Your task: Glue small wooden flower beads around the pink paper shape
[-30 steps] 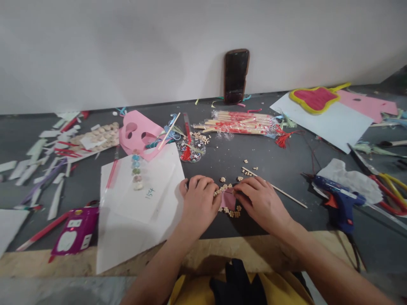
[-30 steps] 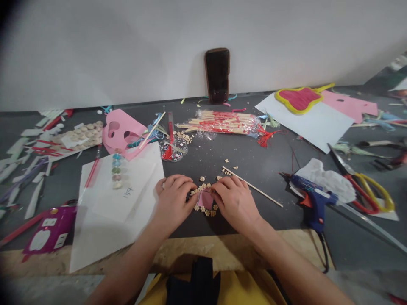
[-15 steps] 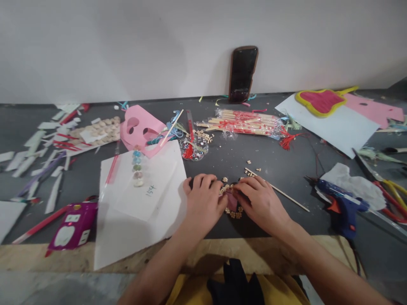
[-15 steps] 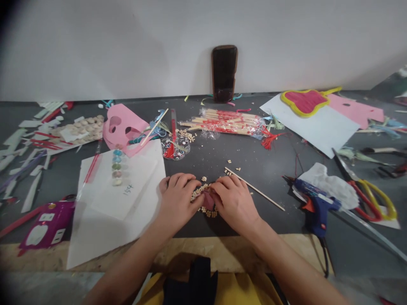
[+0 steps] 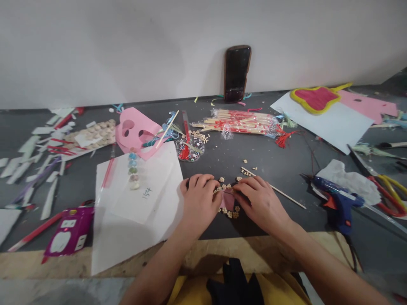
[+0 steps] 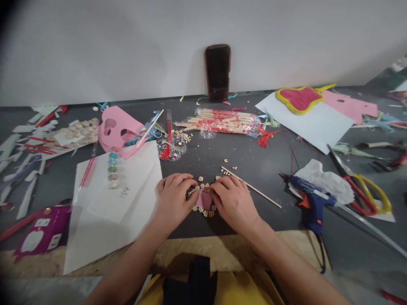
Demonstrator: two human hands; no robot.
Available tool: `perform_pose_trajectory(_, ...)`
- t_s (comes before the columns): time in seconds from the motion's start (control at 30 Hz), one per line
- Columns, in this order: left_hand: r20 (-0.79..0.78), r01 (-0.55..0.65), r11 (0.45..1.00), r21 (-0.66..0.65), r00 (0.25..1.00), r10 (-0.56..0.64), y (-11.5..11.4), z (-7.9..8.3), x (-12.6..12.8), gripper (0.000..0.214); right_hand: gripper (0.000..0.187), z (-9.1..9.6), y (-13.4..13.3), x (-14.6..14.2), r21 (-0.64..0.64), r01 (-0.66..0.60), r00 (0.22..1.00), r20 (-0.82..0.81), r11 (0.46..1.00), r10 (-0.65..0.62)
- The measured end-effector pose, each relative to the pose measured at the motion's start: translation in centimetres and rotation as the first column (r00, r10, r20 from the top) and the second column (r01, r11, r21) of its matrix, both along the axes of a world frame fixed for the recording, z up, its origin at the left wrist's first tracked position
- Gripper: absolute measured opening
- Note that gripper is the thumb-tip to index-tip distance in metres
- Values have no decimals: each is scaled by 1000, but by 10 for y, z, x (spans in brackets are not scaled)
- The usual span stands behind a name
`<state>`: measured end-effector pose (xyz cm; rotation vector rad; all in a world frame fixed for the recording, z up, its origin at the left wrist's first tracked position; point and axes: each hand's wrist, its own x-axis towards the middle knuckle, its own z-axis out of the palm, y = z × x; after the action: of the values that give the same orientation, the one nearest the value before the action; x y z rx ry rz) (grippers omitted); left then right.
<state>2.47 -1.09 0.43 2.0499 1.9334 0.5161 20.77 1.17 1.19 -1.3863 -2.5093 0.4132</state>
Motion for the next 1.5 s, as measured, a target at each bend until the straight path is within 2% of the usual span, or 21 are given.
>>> perform_pose_trajectory(0.43, 13, 8, 1000, -7, 1000, -8, 0, -1, 0, 5, 16, -3, 0, 3, -5, 21, 1000, -21, 1000, -21)
perform_pose_trajectory(0.67, 6, 23, 1000, -16, 1000, -23, 0, -1, -1, 16, 17, -3, 0, 5, 6, 28, 998, 50, 1000, -28)
perform_pose_trajectory(1.03, 6, 30, 999, -17, 1000, -30, 0, 0, 1, 16, 22, 2, 4, -16, 55, -2, 999, 53, 998, -1)
perform_pose_trajectory(1.23, 12, 30, 999, -28, 999, -30, 1, 0, 1, 16, 22, -2, 5, -14, 39, -16, 999, 46, 999, 14)
perform_pose_trajectory(1.4, 11, 29, 999, -24, 1000, -28, 1, -1, 1, 14, 30, -1, 10, -12, 41, 8, 1000, 11, 999, -9)
perform_pose_trajectory(1.5, 9, 29, 999, -26, 1000, -29, 1, -1, 0, 17, 26, 1, 17, -16, 43, 11, 1000, 18, 999, -12)
